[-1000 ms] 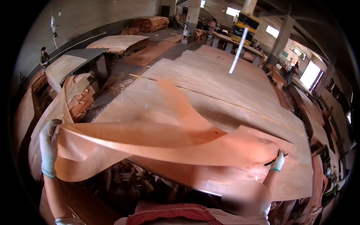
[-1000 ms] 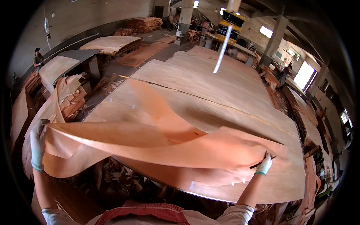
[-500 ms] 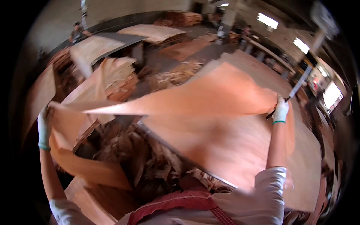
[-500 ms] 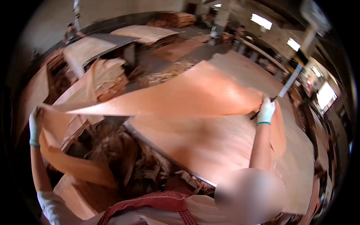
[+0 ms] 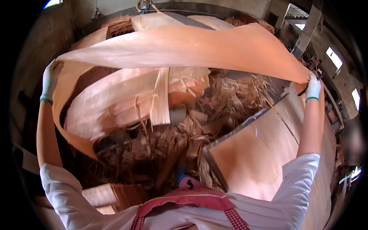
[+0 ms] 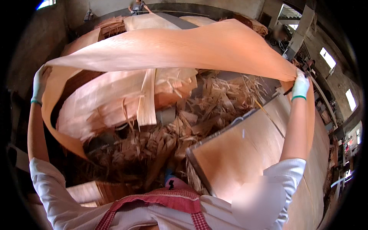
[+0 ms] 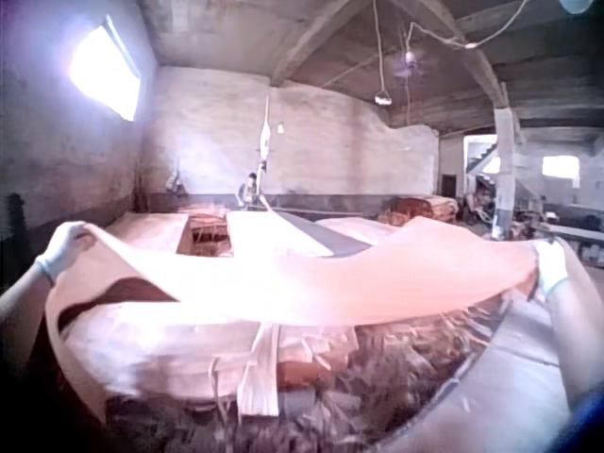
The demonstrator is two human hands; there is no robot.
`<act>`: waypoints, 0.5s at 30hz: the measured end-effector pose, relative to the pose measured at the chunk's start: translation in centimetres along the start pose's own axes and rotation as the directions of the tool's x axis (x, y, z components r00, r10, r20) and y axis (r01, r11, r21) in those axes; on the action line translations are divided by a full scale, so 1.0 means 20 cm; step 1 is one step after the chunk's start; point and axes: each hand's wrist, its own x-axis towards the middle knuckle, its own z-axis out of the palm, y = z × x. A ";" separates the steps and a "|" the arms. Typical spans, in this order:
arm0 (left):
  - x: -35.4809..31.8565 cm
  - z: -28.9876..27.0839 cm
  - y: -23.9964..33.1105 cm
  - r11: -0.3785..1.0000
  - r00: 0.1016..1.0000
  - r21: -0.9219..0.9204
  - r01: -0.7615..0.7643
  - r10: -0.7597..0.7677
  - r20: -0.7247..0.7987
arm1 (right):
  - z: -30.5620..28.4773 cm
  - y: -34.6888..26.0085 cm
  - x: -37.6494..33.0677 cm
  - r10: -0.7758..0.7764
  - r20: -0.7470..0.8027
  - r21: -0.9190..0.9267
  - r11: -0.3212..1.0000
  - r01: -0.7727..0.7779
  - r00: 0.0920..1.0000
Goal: The person handles large, thin sheets of wood veneer in a workshop. They lift, flip, and stack the veneers, occasionally using a metal ruler to measure and mark the surface with a pen. The person also peels back layers of the veneer to inspect the surface underneath.
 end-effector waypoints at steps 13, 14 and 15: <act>0.39 0.19 -1.21 0.957 0.975 0.265 0.118 -0.162 0.150 | 2.12 0.24 0.07 0.000 0.212 0.298 0.952 -0.065 0.977; 0.34 0.08 -1.31 0.929 0.961 0.335 0.158 -0.223 0.166 | 2.36 0.19 -0.17 -0.103 0.227 0.202 0.978 0.057 0.968; 0.30 0.01 -1.41 0.905 0.948 0.381 0.190 -0.271 0.168 | 2.54 0.07 -0.35 0.011 0.262 0.393 0.912 -0.117 0.965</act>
